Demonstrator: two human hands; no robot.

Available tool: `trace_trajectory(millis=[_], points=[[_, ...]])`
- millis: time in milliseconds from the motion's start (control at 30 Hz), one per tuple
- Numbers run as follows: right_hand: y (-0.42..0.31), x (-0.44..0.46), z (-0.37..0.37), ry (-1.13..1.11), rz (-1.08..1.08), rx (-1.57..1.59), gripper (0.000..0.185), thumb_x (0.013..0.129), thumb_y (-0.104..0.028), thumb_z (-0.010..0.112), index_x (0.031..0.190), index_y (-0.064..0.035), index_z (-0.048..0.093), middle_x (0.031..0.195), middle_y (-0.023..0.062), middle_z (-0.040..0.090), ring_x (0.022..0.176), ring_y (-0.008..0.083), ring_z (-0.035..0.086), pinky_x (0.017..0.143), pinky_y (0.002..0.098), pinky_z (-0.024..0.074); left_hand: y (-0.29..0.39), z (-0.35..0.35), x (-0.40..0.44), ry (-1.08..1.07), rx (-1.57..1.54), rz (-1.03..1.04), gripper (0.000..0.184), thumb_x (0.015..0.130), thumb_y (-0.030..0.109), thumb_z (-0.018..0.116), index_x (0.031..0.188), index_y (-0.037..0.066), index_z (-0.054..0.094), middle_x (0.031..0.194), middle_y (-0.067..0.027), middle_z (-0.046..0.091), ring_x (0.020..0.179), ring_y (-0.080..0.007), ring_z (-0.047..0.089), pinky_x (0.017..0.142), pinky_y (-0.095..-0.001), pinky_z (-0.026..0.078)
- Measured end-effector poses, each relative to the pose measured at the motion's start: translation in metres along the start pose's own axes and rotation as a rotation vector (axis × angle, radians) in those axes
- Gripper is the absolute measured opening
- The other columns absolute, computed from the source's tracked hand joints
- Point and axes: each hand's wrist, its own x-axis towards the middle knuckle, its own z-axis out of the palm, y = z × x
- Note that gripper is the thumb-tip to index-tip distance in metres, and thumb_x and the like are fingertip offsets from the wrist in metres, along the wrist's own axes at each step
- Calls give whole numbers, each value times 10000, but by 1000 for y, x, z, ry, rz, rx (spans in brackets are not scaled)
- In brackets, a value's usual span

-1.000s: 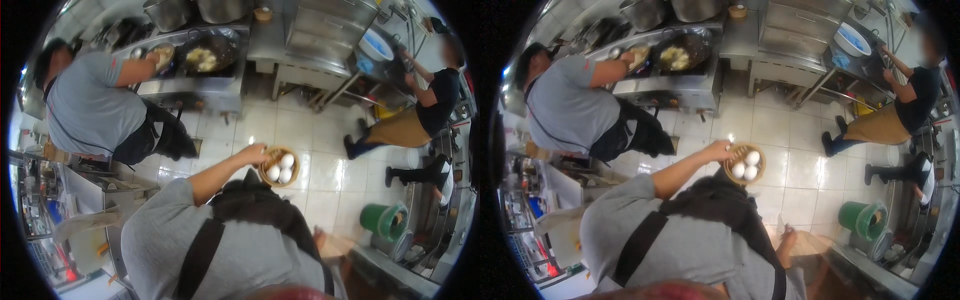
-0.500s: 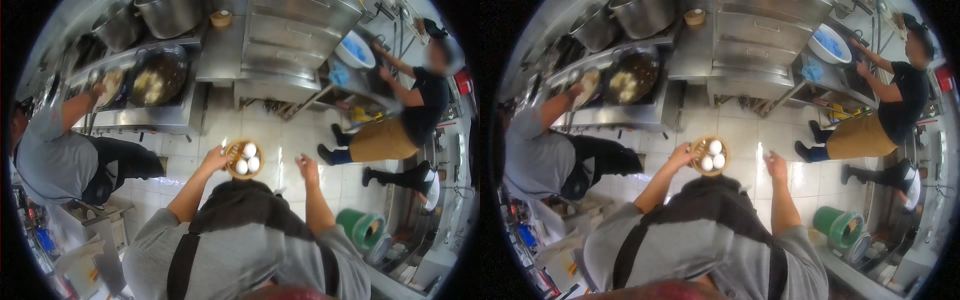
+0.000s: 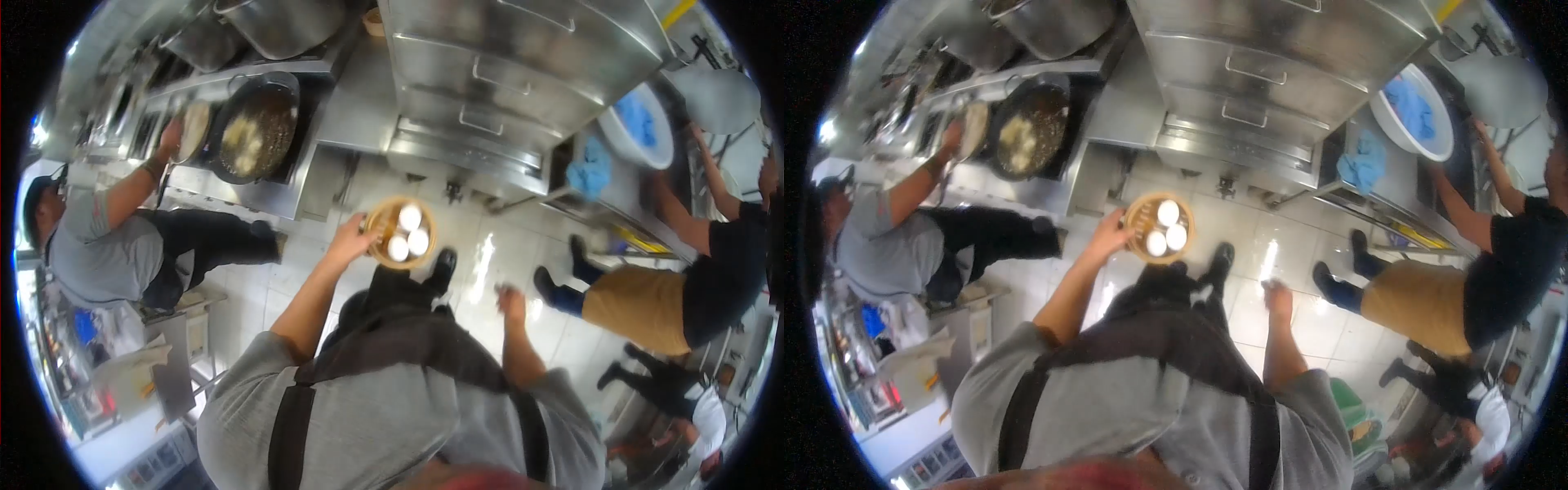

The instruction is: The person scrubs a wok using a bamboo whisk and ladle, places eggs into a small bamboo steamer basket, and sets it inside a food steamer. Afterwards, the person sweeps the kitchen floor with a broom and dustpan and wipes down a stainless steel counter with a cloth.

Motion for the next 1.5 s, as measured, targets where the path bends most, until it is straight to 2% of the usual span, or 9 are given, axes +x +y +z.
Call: trace_trajectory(millis=[67, 200, 367, 533, 633, 733, 1033, 1333, 1500], points=[[-45, 68, -25, 195, -120, 104, 432, 870, -376, 528, 1054, 4, 619, 905, 175, 665, 831, 292, 651, 733, 374, 503, -5, 3, -5, 15, -87, -37, 518, 768, 212, 658, 1184, -43, 483, 908, -219, 633, 718, -233, 662, 584, -326, 559], [-195, 129, -130, 184, -233, 514, 421, 902, -388, 494, 994, 4, 617, 846, 148, 660, 682, 197, 645, 617, 329, 509, 1, 9, -16, 76, -274, -82, 508, 761, 174, 643, 1182, -59, 479, 889, -213, 633, 694, -240, 658, 560, -321, 554], [-285, 195, -155, 88, -209, 1136, 330, 929, -321, 479, 998, -4, 543, 852, 110, 634, 655, 203, 633, 497, 306, 491, 2, 17, -50, 303, -245, -186, 492, 755, 163, 633, 1176, -46, 486, 793, -191, 643, 616, -224, 647, 531, -315, 541], [-293, 228, -142, 41, -173, 1305, 200, 903, -237, 500, 859, -42, 509, 753, 99, 620, 609, 212, 622, 483, 322, 483, -11, 30, -74, 412, -329, -296, 488, 764, 168, 647, 1179, -34, 489, 744, -177, 645, 605, -220, 648, 525, -325, 544], [-294, 234, -149, 16, -139, 1265, 158, 880, -198, 505, 847, -43, 515, 737, 98, 616, 590, 208, 614, 480, 318, 480, -10, 34, -85, 389, -366, -422, 507, 752, 108, 607, 1225, -25, 484, 885, -206, 631, 708, -250, 647, 575, -330, 564], [-298, 226, -155, 23, -102, 1247, 147, 868, -185, 500, 830, -44, 518, 722, 97, 612, 581, 208, 608, 470, 324, 479, -25, 34, -99, 396, -313, -373, 511, 750, 178, 645, 1187, -39, 492, 725, -174, 644, 595, -213, 641, 529, -318, 526], [-264, 243, -118, 80, -137, 1236, 230, 881, -225, 445, 778, -30, 509, 658, 103, 567, 542, 213, 573, 453, 339, 482, -55, 11, -128, 399, -331, -303, 477, 763, 155, 621, 1175, -47, 489, 774, -167, 646, 632, -199, 637, 533, -313, 513], [-254, 105, -85, 251, -110, 1150, 254, 861, -231, 468, 701, -51, 549, 555, 72, 543, 495, 185, 553, 447, 314, 435, -88, -27, -117, 272, -432, -269, 528, 733, 97, 584, 1230, -40, 468, 934, -172, 629, 769, -198, 618, 657, -310, 514], [-248, 35, -66, 278, -89, 1132, 211, 824, -185, 469, 727, -12, 537, 592, 95, 549, 499, 191, 550, 460, 313, 445, -79, -56, -100, 209, -367, -165, 549, 738, 136, 572, 1244, -40, 455, 941, -191, 615, 785, -217, 618, 616, -317, 524]])
